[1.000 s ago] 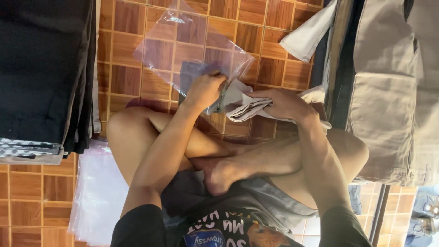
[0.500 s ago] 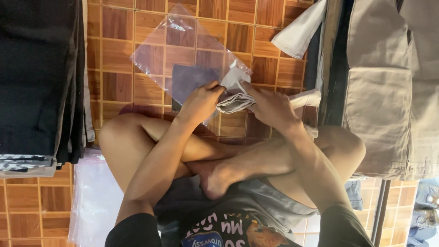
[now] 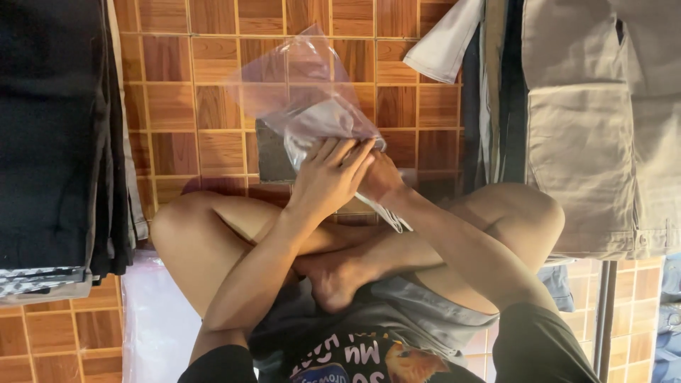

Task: The person sits on the floor and folds a pair of beige shorts. They place the folded shorts into a clear plastic bag, insert a small white tag, and seal the bag. The person then smooths the package and places it on a stack of other packaged items.

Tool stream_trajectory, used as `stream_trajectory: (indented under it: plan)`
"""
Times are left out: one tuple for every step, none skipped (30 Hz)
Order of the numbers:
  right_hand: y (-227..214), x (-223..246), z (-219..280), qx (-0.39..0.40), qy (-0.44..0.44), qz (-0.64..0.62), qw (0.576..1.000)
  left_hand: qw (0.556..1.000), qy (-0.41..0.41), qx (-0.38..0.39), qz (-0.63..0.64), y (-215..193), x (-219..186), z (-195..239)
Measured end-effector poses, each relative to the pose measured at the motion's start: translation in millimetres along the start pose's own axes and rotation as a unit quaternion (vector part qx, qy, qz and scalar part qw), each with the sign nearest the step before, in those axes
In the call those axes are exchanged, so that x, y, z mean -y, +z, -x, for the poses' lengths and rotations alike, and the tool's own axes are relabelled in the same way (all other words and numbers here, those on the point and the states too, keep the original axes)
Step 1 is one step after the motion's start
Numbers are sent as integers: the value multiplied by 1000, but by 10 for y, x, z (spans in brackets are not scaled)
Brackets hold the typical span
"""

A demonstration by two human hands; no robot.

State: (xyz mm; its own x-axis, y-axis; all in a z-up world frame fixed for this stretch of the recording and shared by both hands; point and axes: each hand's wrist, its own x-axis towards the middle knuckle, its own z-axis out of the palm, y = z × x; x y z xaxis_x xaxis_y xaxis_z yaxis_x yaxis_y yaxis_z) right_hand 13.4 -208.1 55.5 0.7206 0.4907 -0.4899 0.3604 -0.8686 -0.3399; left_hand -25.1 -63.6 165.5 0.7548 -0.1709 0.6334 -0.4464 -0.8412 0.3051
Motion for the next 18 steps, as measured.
stream_trajectory:
  plan:
    - [-158, 65, 37, 0, 1, -1, 1000, 1000, 1, 0, 1, -20, 39, 28]
    - [-319, 139, 60, -71, -22, -170, 983, 998, -28, -45, 27, -44, 91, 52]
    - [-482, 210, 86, -139, -46, -334, 931, 993, -58, -90, 53, -68, 141, 73]
    - [-537, 162, 53, -141, -45, -336, 930, 993, -54, -88, 53, -29, 202, 87]
    - [-594, 113, 24, -151, -14, -383, 911, 968, -169, -134, 132, 8, 260, 99]
    - [-654, 71, -15, -160, 15, -428, 889, 921, -278, -178, 206, 39, 328, 107]
    - [-676, 95, -2, -163, 14, -431, 887, 923, -274, -176, 205, 73, 352, 97]
    - [-698, 123, 10, -144, 7, -454, 879, 831, -460, -85, 302, 102, 374, 92]
    - [-720, 152, 22, -125, 0, -476, 870, 689, -617, 12, 380, 129, 398, 86]
    - [-767, 245, 66, -125, -4, -478, 870, 691, -617, 10, 378, 25, 239, -75]
    - [-816, 337, 112, -114, 2, -482, 869, 641, -629, 32, 438, -78, 77, -236]
    - [-876, 416, 155, -103, 9, -485, 868, 588, -636, 53, 497, -167, -88, -407]
    - [-882, 390, 142, -105, 5, -486, 868, 590, -634, 51, 496, -73, -84, -316]
    - [-882, 355, 140, -113, 37, -448, 886, 626, -608, 90, 480, 28, -86, -223]
    - [-882, 318, 134, -121, 69, -410, 901, 659, -580, 129, 461, 132, -85, -131]
    - [-853, 219, 149, -123, 68, -410, 901, 661, -578, 129, 461, 171, -137, -52]
    - [-821, 121, 161, -117, 48, -351, 928, 648, -582, 150, 468, 211, -186, 28]
    - [-776, 28, 182, -108, 27, -290, 950, 634, -588, 170, 473, 245, -243, 126]
